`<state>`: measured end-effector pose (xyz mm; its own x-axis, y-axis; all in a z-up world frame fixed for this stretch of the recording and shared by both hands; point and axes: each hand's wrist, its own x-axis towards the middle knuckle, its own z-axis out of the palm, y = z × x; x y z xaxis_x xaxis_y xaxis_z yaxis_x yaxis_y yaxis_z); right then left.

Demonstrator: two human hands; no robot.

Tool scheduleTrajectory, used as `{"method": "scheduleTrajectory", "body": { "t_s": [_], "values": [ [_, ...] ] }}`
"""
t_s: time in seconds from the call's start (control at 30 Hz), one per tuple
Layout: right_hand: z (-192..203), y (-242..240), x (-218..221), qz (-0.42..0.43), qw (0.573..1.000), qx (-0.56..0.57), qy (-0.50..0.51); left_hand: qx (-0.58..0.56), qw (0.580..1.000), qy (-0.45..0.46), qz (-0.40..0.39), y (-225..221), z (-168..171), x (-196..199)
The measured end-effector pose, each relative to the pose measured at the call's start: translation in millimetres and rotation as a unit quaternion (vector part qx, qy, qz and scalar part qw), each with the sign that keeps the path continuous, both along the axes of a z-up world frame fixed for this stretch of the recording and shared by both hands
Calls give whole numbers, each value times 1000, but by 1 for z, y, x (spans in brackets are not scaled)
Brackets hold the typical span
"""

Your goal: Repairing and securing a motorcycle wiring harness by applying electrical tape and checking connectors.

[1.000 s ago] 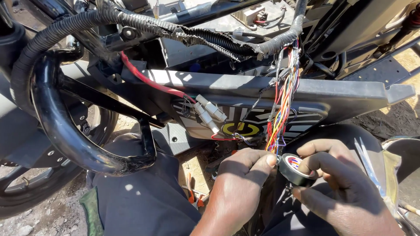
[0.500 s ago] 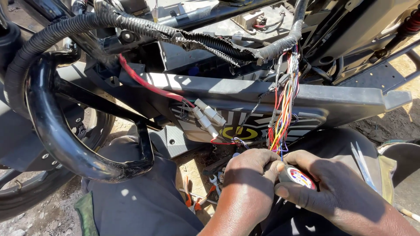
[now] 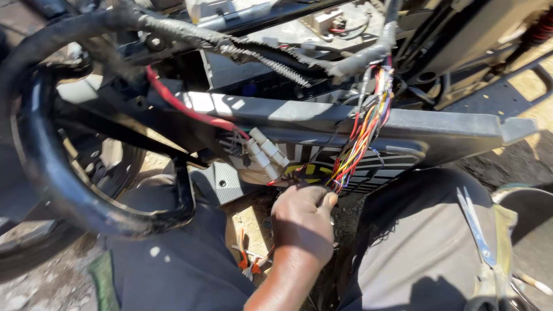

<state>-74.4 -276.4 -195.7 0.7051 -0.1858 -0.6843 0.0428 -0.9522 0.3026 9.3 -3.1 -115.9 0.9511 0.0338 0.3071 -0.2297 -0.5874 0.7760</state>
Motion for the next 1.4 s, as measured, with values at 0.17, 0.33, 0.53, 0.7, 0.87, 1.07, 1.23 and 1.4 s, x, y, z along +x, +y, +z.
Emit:
{"method": "scheduleTrajectory", "body": {
  "t_s": [0.17,0.33,0.53,0.7,0.87,1.07,1.23,1.4],
  "values": [
    [201,82,23,-9,851,264,-454,-219,931,277,-89,7,65,-26],
    [92,-27,19,109,844,-48,-522,-421,819,386,-52,20,72,-35],
    [179,60,15,-199,828,280,-442,-534,752,385,-27,18,79,-37],
    [144,120,31,-438,475,727,-233,-558,720,413,29,20,83,-38],
    [167,151,50,-512,477,705,-111,-544,742,392,-18,29,82,-41],
    [138,141,51,-464,388,795,-46,-626,690,360,-39,27,70,-37],
    [151,152,53,-474,454,745,-118,-349,870,348,3,30,82,-45],
    [154,149,52,-473,485,712,-187,-177,940,289,-52,35,80,-46]
  ]
}}
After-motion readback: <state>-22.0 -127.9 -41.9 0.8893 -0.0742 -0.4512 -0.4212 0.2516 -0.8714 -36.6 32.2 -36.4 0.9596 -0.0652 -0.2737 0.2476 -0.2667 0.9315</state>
